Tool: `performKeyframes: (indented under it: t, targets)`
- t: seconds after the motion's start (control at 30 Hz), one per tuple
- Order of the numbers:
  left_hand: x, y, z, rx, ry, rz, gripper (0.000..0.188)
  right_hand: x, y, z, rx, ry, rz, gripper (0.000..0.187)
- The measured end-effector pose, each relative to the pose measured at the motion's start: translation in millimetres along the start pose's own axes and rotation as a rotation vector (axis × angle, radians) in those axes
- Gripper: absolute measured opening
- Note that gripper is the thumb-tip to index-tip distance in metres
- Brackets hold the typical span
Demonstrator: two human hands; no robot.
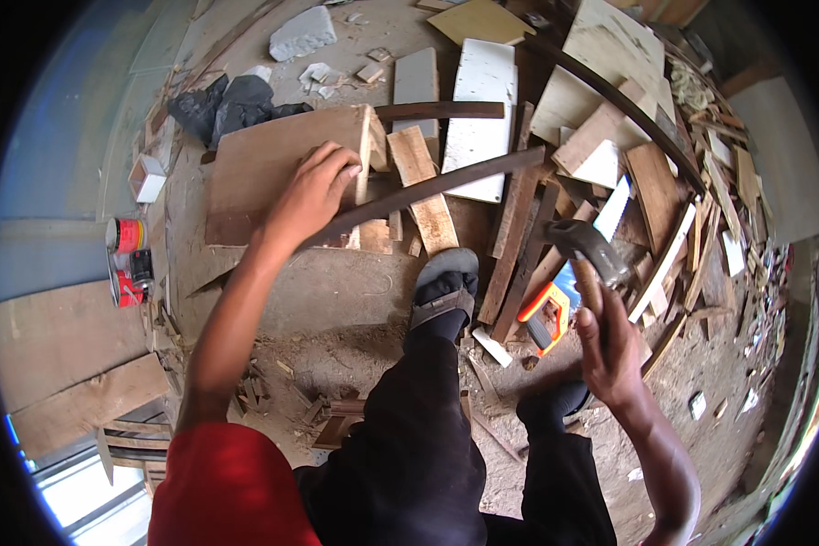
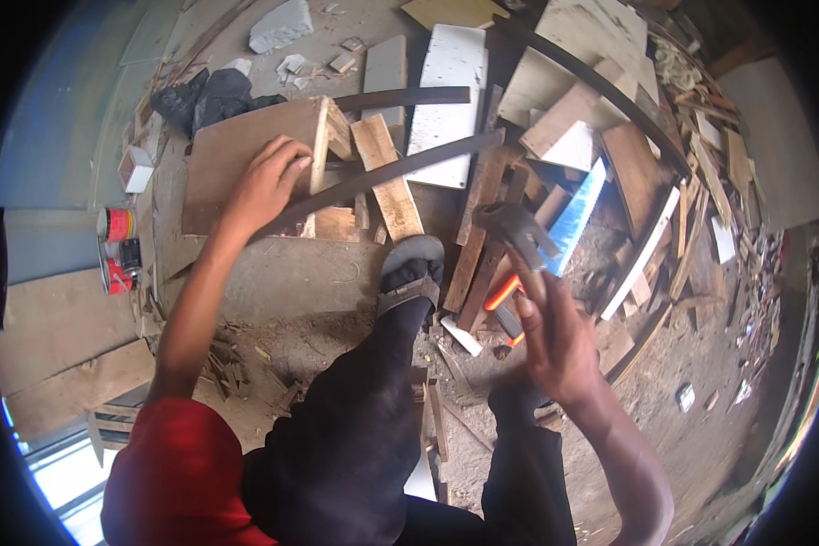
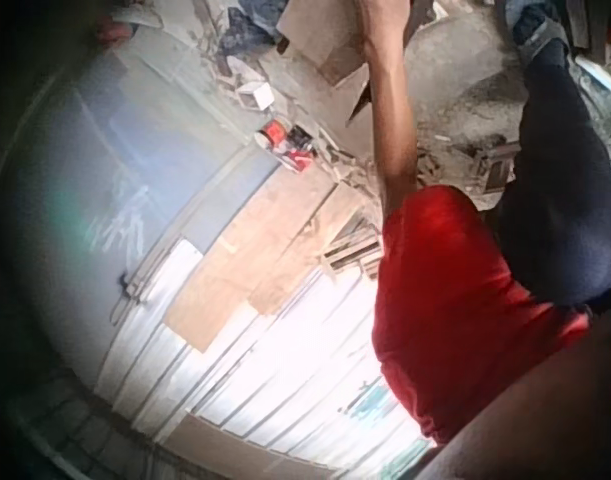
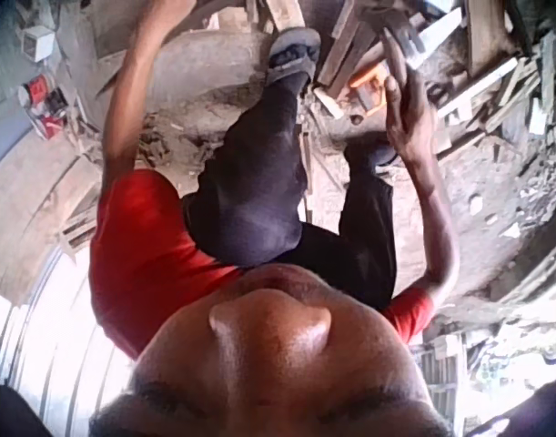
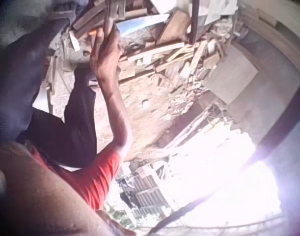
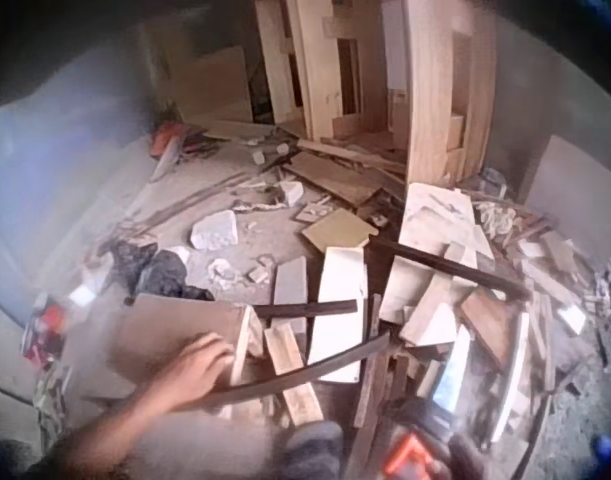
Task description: The person sits on the floor and sorts through a pile of wood scraps, picking up pieces, inspecting them, and occasionally breaking them apart with a hammer. The person handles various wood pieces one at a time and places them back into the pile.
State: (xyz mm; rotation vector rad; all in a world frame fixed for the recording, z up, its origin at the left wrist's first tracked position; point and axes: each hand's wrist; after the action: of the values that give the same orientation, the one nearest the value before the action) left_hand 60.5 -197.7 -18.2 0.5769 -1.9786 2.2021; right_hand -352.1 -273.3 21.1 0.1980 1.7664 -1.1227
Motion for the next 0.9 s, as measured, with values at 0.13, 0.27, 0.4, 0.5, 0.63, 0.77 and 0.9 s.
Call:
performKeyframes:
  t: [0.13, 0.27, 0.4, 0.5, 0.63, 0.77, 0.9]
  targets:
    - [-1, 27, -26, 0.266, 0.054, 0.103, 0.021, -24, 48, 29, -0.163, 0.163, 0.231, 0.044]
    - [8, 29, -28, 0.28, 0.004, -0.003, 0.018, -8, 101, 26, -0.151, 0.167, 0.327, 0.042]
    - [8, 26, -26, 0.246, 0.129, -0.048, 0.021, 1, 112, 22, -0.112, 0.156, 0.378, 0.04]
    - [11, 25, -29, 0.261, 0.312, -0.06, 0.044, 14, 117, 20, -0.066, 0.195, 0.468, 0.042]
    - [4, 21, -37, 0.196, 0.343, 0.002, 0.055, 18, 110, 24, -0.091, 0.252, 0.461, 0.044]
    - [20, 19, -44, 0.198, 0.231, 0.252, 0.028, 30, 116, 17, -0.054, 0.2, 0.562, 0.035]
    - [39, 26, -46, 0.171, 0.06, 0.38, 0.022, 30, 114, 11, -0.028, 0.163, 0.598, 0.033]
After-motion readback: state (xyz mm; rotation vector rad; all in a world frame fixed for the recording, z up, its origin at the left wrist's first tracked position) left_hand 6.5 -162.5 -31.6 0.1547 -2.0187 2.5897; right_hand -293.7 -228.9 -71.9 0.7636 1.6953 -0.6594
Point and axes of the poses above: each hand's wrist, its own z-axis towards the middle knuckle, its own y-axis out of the palm, x = y × z, and after that the axes turned 7 degrees about z, right-handed
